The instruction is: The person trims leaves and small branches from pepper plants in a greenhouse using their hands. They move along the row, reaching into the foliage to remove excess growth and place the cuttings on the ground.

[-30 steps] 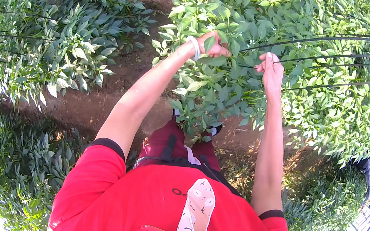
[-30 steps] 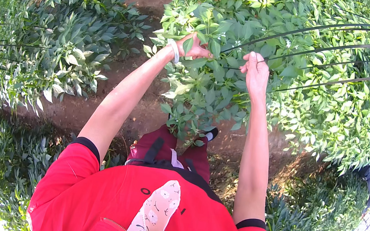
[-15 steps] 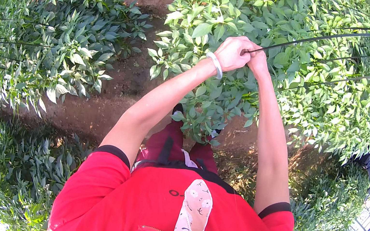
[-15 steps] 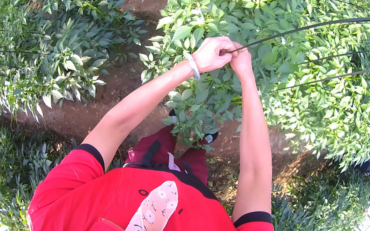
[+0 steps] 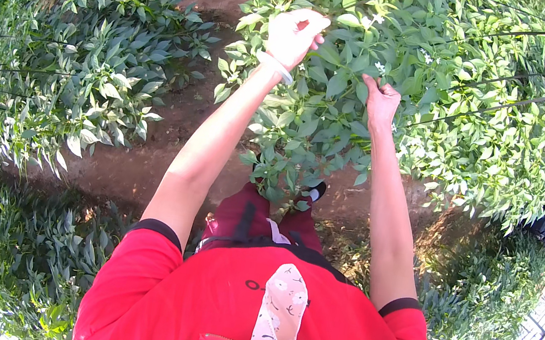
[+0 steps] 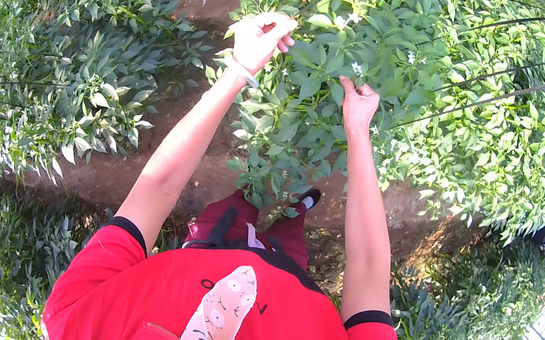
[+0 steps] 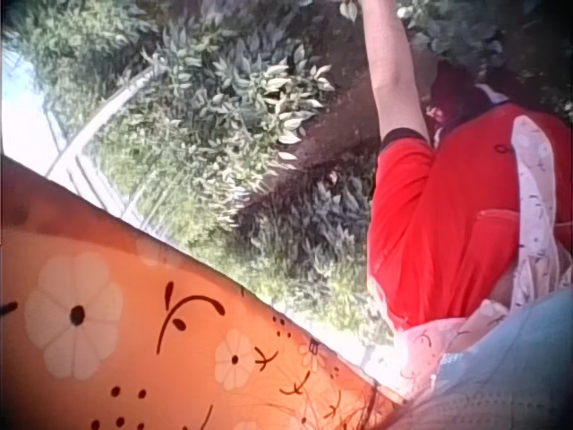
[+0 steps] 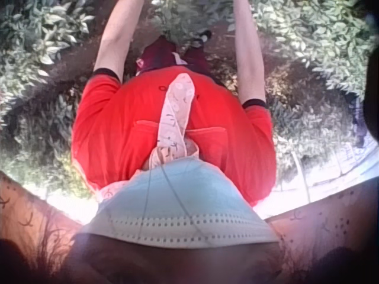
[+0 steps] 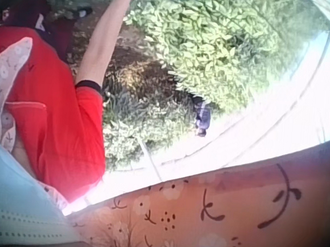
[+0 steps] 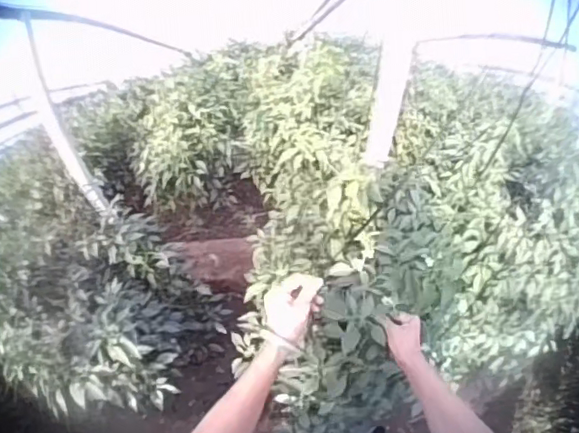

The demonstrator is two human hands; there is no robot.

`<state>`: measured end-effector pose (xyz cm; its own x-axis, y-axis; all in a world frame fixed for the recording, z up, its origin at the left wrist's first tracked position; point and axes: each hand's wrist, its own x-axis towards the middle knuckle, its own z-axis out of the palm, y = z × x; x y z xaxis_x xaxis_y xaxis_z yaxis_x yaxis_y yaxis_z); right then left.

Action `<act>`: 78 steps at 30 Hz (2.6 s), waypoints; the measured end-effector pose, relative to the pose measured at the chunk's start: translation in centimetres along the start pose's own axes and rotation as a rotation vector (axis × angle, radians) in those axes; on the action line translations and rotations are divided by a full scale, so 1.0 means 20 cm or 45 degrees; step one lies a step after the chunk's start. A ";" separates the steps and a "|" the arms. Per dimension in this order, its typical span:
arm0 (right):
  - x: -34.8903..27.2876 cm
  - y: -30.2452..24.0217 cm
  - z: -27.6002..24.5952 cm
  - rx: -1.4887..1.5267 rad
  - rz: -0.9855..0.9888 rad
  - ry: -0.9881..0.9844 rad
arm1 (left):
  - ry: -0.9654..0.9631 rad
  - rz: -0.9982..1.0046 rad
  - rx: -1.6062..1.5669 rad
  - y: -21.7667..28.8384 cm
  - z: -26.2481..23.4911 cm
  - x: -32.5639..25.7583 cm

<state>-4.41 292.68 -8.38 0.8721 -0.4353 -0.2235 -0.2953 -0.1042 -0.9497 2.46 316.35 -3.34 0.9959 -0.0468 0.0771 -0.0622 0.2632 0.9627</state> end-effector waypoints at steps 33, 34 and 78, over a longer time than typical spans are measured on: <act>-0.31 -0.04 -0.37 -0.011 -0.085 -0.079 | -0.438 -0.340 -0.303 -0.28 0.57 -0.49; -0.34 -0.06 -0.36 0.006 -0.174 -0.013 | -0.331 -0.133 -0.297 -0.31 0.60 -0.51; -0.47 -0.73 -0.44 -0.748 -0.918 -0.480 | -0.099 -0.211 -0.370 -0.09 0.74 -0.43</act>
<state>-11.66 290.31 9.59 0.9552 0.2072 0.2111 0.2955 -0.7003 -0.6498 -7.01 302.11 -1.94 0.9823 -0.1819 -0.0438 0.1322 0.5089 0.8506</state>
